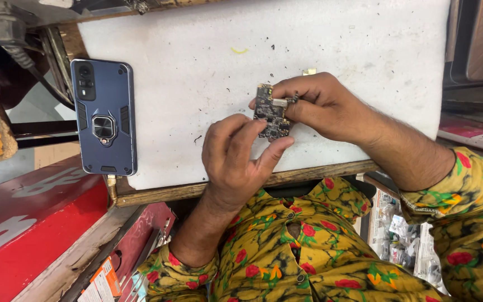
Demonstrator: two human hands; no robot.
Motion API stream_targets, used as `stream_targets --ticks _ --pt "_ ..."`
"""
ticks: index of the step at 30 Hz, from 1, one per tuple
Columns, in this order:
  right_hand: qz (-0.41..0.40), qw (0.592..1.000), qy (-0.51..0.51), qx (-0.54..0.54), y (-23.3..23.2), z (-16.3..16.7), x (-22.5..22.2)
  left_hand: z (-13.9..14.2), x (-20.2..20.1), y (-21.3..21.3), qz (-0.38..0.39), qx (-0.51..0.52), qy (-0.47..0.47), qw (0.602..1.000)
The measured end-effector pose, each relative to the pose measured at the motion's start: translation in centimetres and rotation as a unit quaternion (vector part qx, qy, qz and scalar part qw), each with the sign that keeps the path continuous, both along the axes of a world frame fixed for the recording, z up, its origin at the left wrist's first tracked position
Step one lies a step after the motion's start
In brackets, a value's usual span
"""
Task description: The person handles a small circuit board and a smartphone case on a workbench. They peel off a protective film from the circuit board, then use a small metal tool to scrape or clean the board's surface. The person continues to manipulate the board and tool, occasionally picking up and setting down small components.
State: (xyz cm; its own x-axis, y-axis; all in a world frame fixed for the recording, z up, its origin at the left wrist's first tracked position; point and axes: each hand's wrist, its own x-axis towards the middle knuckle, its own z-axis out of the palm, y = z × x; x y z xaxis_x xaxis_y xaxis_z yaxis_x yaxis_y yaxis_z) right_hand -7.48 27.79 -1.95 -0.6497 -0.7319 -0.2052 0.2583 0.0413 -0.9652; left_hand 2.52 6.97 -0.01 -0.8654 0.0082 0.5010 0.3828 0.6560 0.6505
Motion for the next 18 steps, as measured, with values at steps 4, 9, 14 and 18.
stream_targets --ticks 4,9,14,18 --pt "-0.012 0.998 -0.051 -0.016 -0.1 -0.2 0.1 -0.1 0.0 0.0 0.014 -0.010 0.003 1.000" --pt "0.028 0.999 0.028 0.001 -0.4 0.4 0.1 -0.7 0.5 -0.1 0.011 0.071 -0.033 0.997" --pt "0.013 0.981 0.174 0.090 -0.3 2.9 -1.3 -1.6 0.8 -0.5 -0.026 0.377 -0.159 0.912" --pt "-0.303 0.900 0.248 0.190 2.6 5.5 -3.1 -1.5 0.8 -1.1 0.025 0.331 -0.212 0.919"
